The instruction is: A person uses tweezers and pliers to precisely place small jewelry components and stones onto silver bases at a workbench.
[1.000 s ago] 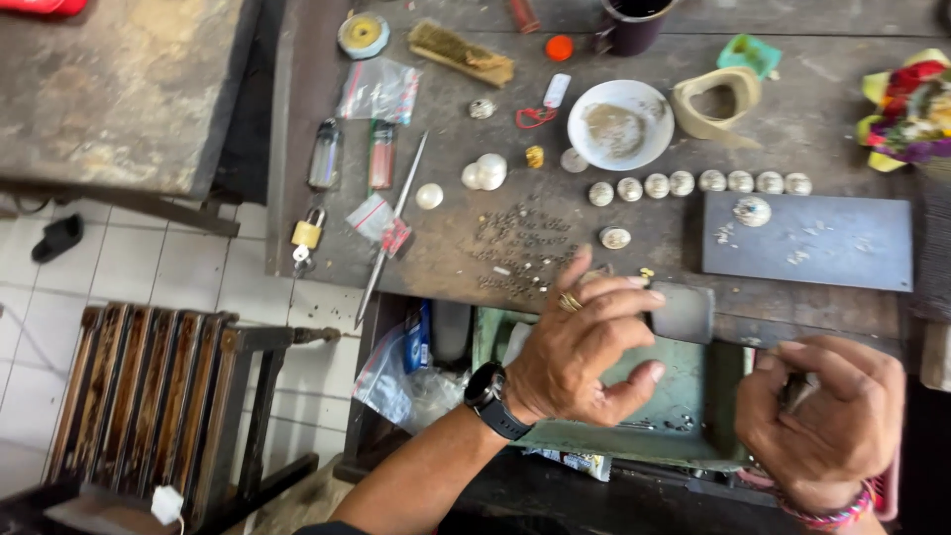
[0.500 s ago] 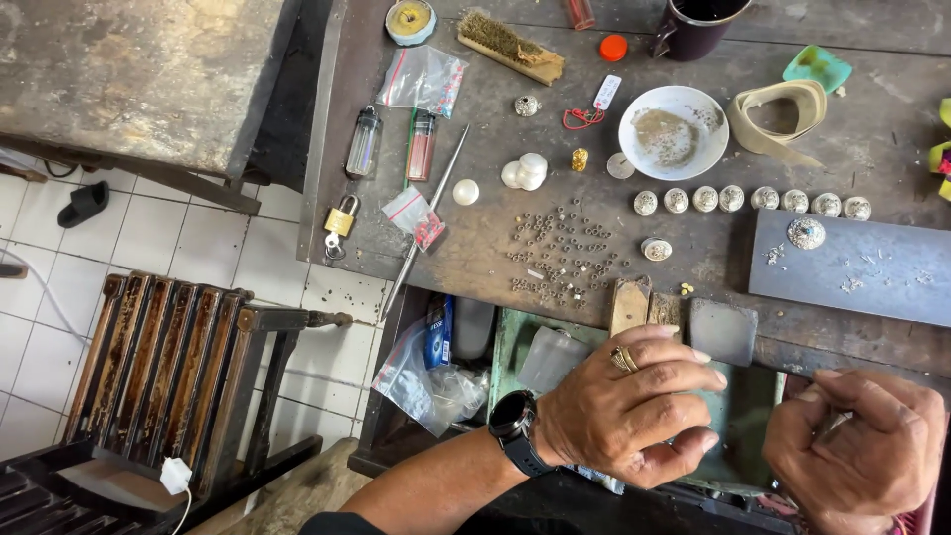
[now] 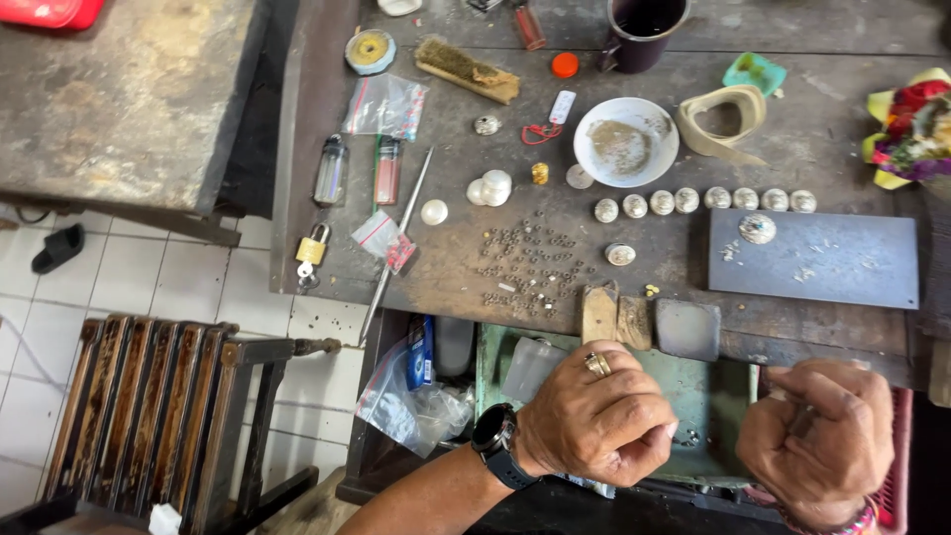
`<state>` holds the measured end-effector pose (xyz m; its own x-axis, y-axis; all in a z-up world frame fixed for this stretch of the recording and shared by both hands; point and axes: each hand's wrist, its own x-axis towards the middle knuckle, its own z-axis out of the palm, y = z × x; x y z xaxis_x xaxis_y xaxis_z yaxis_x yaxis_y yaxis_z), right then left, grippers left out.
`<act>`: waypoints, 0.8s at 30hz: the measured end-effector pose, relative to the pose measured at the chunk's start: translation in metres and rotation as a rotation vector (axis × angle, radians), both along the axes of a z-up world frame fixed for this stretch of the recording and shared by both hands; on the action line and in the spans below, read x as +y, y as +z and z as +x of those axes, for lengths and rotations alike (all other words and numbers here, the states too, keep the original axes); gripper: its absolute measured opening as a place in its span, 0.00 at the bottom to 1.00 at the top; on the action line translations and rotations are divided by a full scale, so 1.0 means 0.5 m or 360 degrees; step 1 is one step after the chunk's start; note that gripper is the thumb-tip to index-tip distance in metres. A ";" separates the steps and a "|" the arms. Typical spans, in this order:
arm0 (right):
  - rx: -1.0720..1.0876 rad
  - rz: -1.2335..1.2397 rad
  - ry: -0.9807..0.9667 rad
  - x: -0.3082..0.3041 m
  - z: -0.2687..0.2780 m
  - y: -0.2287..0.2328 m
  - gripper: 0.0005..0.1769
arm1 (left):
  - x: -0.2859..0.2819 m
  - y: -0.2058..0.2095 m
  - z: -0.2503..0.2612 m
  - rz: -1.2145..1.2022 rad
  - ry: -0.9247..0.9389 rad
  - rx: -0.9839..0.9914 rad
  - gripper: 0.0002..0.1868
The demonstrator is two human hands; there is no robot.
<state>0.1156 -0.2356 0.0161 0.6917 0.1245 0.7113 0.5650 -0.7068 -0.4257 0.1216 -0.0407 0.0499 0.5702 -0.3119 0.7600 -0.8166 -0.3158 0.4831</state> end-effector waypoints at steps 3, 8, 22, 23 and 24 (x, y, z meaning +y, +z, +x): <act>-0.0045 0.0011 0.0056 0.001 0.004 0.007 0.15 | -0.002 0.000 0.001 0.0006 -0.0018 0.0017 0.04; 0.0011 -0.0007 0.0048 0.004 0.001 0.021 0.16 | -0.002 0.012 0.008 0.0010 -0.0075 0.0023 0.07; -0.0040 0.0089 0.0067 0.007 0.020 0.033 0.12 | -0.025 -0.004 0.014 0.0145 0.0031 -0.0028 0.07; -0.0040 0.0098 0.0059 0.005 0.020 0.034 0.12 | -0.027 -0.002 0.015 0.0154 0.0024 -0.0028 0.07; -0.0052 0.0092 0.0051 0.005 0.019 0.035 0.12 | -0.027 -0.001 0.016 0.0152 0.0019 -0.0023 0.06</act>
<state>0.1251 -0.2329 0.0338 0.6644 0.1043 0.7401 0.6012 -0.6628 -0.4463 0.1294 -0.0544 0.0496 0.5635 -0.3765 0.7354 -0.8192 -0.3696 0.4385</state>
